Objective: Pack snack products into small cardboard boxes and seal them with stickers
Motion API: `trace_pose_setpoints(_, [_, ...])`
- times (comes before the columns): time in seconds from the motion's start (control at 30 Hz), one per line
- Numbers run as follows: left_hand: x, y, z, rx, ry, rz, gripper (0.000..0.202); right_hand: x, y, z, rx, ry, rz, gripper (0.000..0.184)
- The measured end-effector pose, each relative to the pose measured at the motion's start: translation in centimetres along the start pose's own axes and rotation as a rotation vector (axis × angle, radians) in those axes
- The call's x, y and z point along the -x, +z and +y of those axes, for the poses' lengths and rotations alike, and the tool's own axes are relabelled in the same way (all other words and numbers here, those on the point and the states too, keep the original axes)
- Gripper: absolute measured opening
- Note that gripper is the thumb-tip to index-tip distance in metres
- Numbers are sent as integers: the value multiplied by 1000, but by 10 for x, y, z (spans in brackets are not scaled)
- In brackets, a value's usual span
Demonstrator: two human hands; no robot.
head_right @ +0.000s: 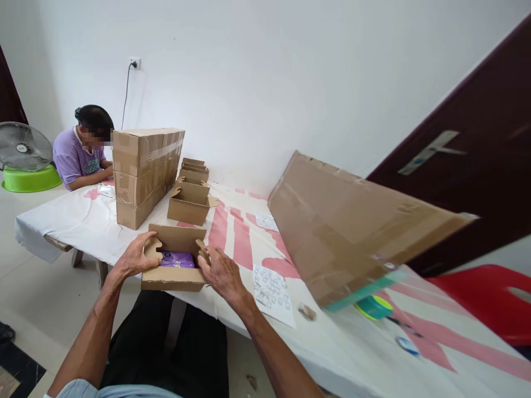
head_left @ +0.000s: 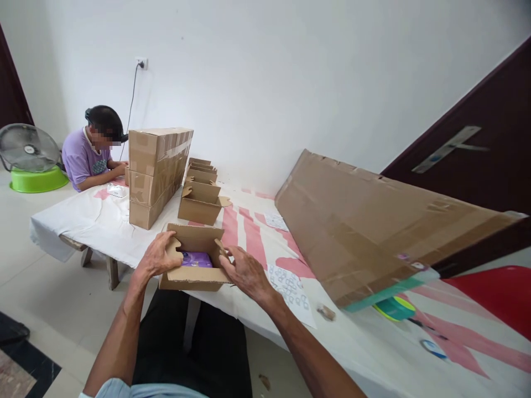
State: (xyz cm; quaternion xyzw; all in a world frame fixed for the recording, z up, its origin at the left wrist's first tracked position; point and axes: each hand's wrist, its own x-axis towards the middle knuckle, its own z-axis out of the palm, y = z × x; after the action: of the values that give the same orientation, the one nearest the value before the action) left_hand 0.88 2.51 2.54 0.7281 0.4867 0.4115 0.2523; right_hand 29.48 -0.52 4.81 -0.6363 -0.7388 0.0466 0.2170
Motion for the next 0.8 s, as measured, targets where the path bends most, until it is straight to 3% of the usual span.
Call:
trace_pose_setpoints(0.17, [12, 2, -6, 258, -30, 75, 72, 7, 0, 11, -223, 7, 116, 36])
trace_pose_setpoints(0.27, [17, 0, -11, 440, -86, 127, 70, 9, -1, 15, -344, 42, 138, 37])
trace_pose_setpoints(0.5, [22, -1, -19, 642, -193, 277, 72, 13, 4, 22, -539, 118, 166, 31])
trace_pose_setpoints(0.7, [27, -1, -20, 611, -196, 271, 71, 17, 4, 23, -623, 163, 157, 28])
trace_pose_setpoints(0.8, [30, -3, -27, 615, -166, 170, 78, 21, 1, 21, -649, 172, 154, 27])
